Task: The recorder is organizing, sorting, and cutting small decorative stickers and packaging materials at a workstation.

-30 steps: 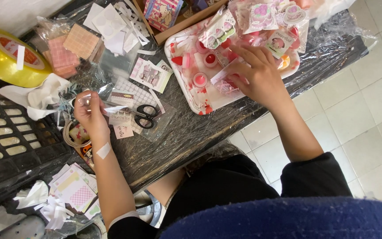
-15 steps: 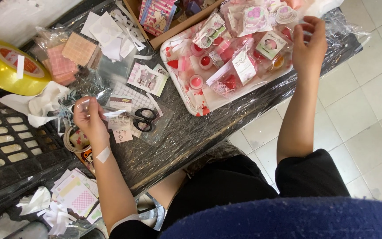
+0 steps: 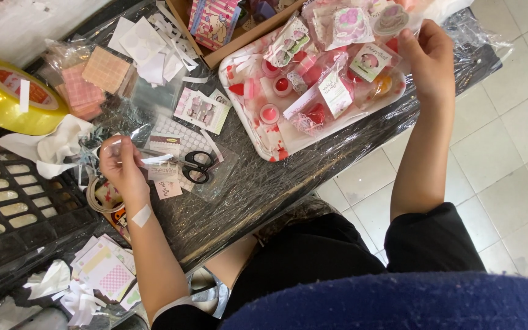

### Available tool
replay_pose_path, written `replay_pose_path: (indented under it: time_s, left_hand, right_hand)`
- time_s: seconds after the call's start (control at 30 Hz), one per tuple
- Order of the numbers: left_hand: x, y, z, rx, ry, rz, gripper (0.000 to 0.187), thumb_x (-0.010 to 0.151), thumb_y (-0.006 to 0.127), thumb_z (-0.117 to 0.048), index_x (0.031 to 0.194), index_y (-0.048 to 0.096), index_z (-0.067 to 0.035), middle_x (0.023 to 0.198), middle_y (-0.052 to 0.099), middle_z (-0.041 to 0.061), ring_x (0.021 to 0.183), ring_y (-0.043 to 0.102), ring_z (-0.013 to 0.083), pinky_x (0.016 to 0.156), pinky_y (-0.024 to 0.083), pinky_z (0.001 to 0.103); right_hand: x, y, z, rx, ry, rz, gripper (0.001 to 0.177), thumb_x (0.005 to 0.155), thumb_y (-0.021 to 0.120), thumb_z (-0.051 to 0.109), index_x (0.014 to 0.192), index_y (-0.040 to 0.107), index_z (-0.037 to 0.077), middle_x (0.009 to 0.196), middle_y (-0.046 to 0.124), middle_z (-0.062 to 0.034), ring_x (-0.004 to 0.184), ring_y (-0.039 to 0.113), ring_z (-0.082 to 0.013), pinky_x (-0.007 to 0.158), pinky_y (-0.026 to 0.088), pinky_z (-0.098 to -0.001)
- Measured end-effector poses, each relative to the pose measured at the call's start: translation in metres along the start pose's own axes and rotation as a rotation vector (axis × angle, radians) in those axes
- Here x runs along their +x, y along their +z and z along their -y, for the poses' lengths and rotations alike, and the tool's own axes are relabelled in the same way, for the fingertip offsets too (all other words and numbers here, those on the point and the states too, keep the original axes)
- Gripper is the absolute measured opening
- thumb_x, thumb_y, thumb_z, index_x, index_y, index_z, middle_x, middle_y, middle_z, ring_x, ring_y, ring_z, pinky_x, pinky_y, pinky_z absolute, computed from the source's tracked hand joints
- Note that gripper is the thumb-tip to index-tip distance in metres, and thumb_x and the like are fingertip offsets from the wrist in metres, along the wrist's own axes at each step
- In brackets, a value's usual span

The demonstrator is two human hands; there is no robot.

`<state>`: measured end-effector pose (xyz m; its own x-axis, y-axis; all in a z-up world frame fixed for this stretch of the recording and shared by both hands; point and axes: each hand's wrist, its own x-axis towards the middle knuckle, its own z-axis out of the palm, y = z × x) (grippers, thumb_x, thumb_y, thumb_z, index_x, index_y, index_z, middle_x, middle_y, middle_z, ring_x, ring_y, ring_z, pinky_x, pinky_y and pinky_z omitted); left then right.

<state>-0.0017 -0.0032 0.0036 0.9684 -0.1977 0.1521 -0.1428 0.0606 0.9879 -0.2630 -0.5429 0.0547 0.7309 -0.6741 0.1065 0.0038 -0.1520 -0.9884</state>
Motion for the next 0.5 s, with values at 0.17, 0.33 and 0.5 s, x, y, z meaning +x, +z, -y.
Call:
replay_pose_path:
  time_s: [0.17,0.33,0.5]
  left_hand:
    - [0.0,0.0,0.001,0.016,-0.003,-0.007,0.005,0.111,0.065,-0.01,0.107,0.064,-0.007,0.076,0.057,-0.002,0.062,0.047,0.0047,0.055,0.034,0.021]
    - [0.001,0.0,0.0,0.026,0.001,-0.011,0.005,0.111,0.065,-0.01,0.107,0.064,-0.006,0.076,0.057,-0.002,0.062,0.047,0.0047,0.055,0.035,0.021]
    - [0.0,-0.001,0.002,0.02,0.019,0.002,0.006,0.112,0.064,-0.01,0.107,0.064,-0.006,0.078,0.057,-0.001,0.064,0.048,0.0052,0.056,0.036,0.022]
  right_hand:
    - [0.01,-0.003,-0.011,-0.046,-0.059,-0.075,0.012,0.114,0.064,0.011,0.118,0.067,0.0,0.106,0.073,-0.0026,0.093,0.067,-0.0057,0.081,0.053,-0.0219]
    - [0.016,-0.025,-0.029,-0.044,-0.165,-0.165,0.011,0.12,0.063,0.009,0.121,0.067,-0.001,0.109,0.075,-0.0033,0.095,0.066,-0.0078,0.084,0.052,-0.0238]
    - [0.01,-0.024,-0.011,0.142,-0.185,-0.211,0.017,0.119,0.057,0.011,0.128,0.066,0.0,0.119,0.075,-0.0061,0.106,0.073,-0.0115,0.091,0.062,-0.0293]
